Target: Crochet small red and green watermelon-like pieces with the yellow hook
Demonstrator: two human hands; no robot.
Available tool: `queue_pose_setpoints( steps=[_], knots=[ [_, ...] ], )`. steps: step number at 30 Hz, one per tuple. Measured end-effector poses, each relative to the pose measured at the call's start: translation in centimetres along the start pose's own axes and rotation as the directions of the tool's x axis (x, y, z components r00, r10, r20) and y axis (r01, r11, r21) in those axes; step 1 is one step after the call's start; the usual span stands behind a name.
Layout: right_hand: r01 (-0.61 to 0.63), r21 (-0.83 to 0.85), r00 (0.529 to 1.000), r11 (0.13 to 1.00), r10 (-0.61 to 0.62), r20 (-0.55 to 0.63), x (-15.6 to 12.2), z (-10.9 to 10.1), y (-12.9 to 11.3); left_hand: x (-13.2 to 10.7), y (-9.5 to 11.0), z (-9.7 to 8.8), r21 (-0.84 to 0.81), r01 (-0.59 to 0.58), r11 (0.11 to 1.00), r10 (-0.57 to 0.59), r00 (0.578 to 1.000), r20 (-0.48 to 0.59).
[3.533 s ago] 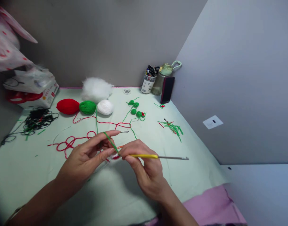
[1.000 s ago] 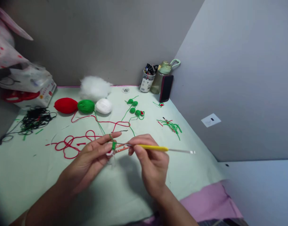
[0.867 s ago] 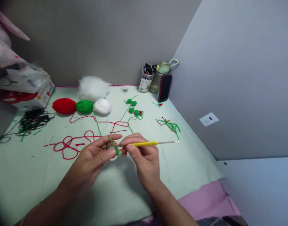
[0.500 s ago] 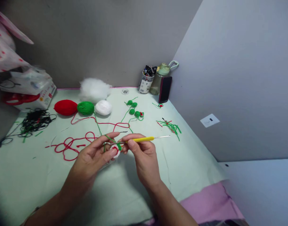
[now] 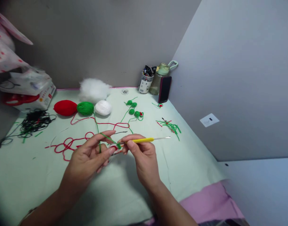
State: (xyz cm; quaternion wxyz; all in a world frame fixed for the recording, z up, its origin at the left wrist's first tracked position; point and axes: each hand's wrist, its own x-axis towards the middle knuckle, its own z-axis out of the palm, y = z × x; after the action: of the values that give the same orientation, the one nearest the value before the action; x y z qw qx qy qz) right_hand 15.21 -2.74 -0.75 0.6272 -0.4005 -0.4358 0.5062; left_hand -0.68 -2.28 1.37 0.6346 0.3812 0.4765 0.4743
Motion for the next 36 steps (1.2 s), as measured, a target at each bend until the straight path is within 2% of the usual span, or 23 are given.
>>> queue_pose_setpoints(
  steps=[4,8,16,22,30,34,36],
  knots=[
    [0.001,-0.011,1.000,1.000,-0.001,-0.003,-0.1,0.2,0.0,-0.2,0.1,0.4,-0.087,0.020,0.996,-0.020,1.000,-0.007],
    [0.006,-0.026,1.000,1.000,-0.006,-0.006,0.0,0.3,0.0,0.0,0.1,0.3,-0.028,-0.007,1.000,0.007,0.999,-0.031],
    [-0.022,0.057,1.000,0.998,0.022,0.004,-0.2,0.2,0.2,0.4,-0.3,0.0,-0.034,0.025,0.999,-0.023,0.999,0.034],
    [-0.061,0.119,0.998,0.991,0.062,0.001,0.1,0.2,0.1,0.7,-0.2,-0.3,-0.109,0.079,0.991,-0.062,0.987,0.149],
    [-0.054,0.096,0.998,0.994,0.055,-0.008,0.0,0.3,0.1,1.0,-0.5,-0.6,-0.203,0.066,0.977,-0.034,0.987,0.159],
    [-0.074,0.099,0.997,0.992,0.073,0.017,0.3,0.1,-0.2,0.9,-0.3,-0.6,-0.221,0.081,0.972,-0.045,0.986,0.163],
    [-0.042,0.075,0.998,0.996,0.039,0.039,0.2,0.0,-0.4,0.8,-0.2,-0.7,-0.223,0.092,0.970,-0.055,0.985,0.166]
  ],
)
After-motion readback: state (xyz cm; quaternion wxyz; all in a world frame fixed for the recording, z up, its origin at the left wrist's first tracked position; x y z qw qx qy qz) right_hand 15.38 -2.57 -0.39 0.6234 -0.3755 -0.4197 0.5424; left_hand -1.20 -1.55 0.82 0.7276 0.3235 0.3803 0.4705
